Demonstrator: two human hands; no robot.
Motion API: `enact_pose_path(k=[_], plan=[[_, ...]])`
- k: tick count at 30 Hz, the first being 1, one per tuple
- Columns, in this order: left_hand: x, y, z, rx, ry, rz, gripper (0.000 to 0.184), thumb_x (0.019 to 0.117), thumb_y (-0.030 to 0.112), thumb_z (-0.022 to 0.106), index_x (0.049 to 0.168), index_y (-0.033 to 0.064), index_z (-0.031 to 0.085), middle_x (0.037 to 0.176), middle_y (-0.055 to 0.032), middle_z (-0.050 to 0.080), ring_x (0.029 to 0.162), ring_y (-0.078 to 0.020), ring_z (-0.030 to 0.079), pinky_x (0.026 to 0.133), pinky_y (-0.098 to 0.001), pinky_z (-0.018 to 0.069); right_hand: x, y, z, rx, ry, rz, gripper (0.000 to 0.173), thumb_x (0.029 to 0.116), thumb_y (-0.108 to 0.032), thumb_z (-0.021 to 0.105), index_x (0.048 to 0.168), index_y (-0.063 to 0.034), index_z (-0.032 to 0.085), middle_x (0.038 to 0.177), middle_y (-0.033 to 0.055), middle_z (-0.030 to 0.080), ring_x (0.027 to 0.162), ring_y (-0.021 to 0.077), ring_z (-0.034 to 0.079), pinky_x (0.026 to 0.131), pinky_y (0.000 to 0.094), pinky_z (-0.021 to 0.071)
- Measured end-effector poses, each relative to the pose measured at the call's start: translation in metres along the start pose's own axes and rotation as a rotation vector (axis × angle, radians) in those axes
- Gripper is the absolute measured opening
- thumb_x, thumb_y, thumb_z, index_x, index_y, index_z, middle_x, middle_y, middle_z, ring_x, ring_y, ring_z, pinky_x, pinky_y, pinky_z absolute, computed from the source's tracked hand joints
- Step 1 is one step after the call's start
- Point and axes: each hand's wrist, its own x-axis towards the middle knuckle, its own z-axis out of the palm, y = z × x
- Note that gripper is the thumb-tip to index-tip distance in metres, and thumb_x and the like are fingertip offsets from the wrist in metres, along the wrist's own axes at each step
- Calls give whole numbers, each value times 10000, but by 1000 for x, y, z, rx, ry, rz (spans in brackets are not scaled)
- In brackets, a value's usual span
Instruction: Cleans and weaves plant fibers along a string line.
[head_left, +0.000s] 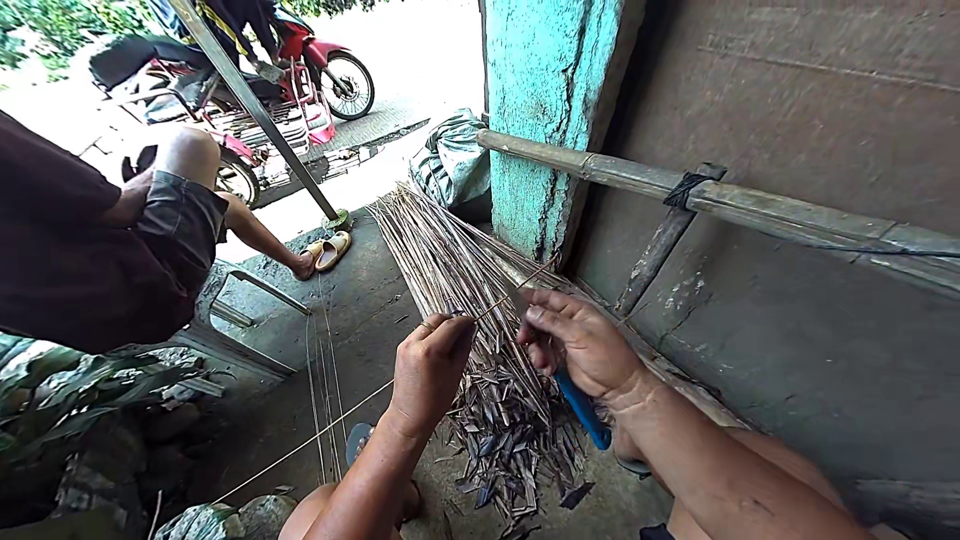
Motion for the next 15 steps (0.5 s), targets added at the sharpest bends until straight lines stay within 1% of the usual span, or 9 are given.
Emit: enact_pose_path(k=[1, 2, 4, 6, 8, 10, 13, 14, 15], plan=[[0, 1, 0, -7, 1, 5, 138, 955, 144, 669, 977, 98, 797, 903, -27, 734, 787, -32, 674, 715, -159, 547, 2, 3, 2, 19, -28, 26, 307, 1083, -91, 436, 1342, 20, 559, 830, 94, 693, 544, 121, 618, 480, 245, 532], [0, 1, 0, -8, 1, 8, 139, 955, 144, 669, 978, 98, 798, 905, -29, 736, 790, -32, 674, 717, -160, 547, 5, 4, 0, 41, -7, 34, 294, 1086, -92, 428, 1325, 18, 559, 828, 92, 688, 543, 117, 614, 479, 241, 527], [-1, 1, -1, 4, -6, 3, 139, 956, 145, 667, 977, 104, 798, 909, -27, 737, 789, -31, 674, 721, -161, 547, 17, -4, -14, 105, 167, 18, 287, 1096, -109, 421, 1303, 19, 574, 807, 86, 685, 519, 100, 591, 465, 222, 506], [-2, -1, -3, 9, -15, -16, 135, 952, 150, 671, 971, 106, 797, 905, -19, 735, 789, -29, 675, 721, -160, 551, 29, -15, -34, 213, 372, -11, 290, 1100, -148, 425, 1274, 4, 600, 798, 79, 650, 519, 98, 558, 462, 215, 476], [-3, -2, -4, 10, -37, -40, 146, 956, 157, 661, 981, 109, 797, 902, -17, 727, 793, -33, 672, 726, -167, 552, 30, -22, -42, 270, 486, -70, 272, 1106, -176, 412, 1227, -15, 595, 787, 80, 644, 508, 99, 559, 447, 212, 477], [-2, -3, -3, 9, -44, -56, 165, 967, 161, 646, 996, 101, 797, 895, -25, 719, 787, -40, 668, 727, -174, 551, 18, -19, -31, 177, 392, -98, 289, 1117, -164, 377, 1263, -12, 575, 794, 77, 656, 509, 95, 572, 455, 214, 495], [1, 0, -1, -6, -43, -49, 180, 976, 160, 635, 1004, 84, 795, 899, -38, 722, 786, -44, 669, 730, -176, 549, -1, 0, -5, 36, 14, 18, 346, 1086, -101, 403, 1396, 0, 521, 824, 76, 677, 539, 104, 597, 486, 239, 522], [2, 2, -1, -12, -45, -39, 181, 976, 161, 634, 1002, 82, 795, 894, -37, 719, 781, -43, 667, 727, -175, 549, -1, 7, 1, 40, -82, 53, 374, 1072, -83, 429, 1428, -2, 507, 838, 91, 682, 547, 117, 607, 494, 249, 531], [4, 3, -1, -15, -50, -30, 183, 976, 162, 632, 1000, 83, 795, 892, -36, 719, 778, -44, 667, 724, -178, 550, 0, 13, 3, 59, -131, 66, 375, 1063, -71, 450, 1426, 2, 513, 845, 105, 687, 549, 127, 616, 498, 256, 541]])
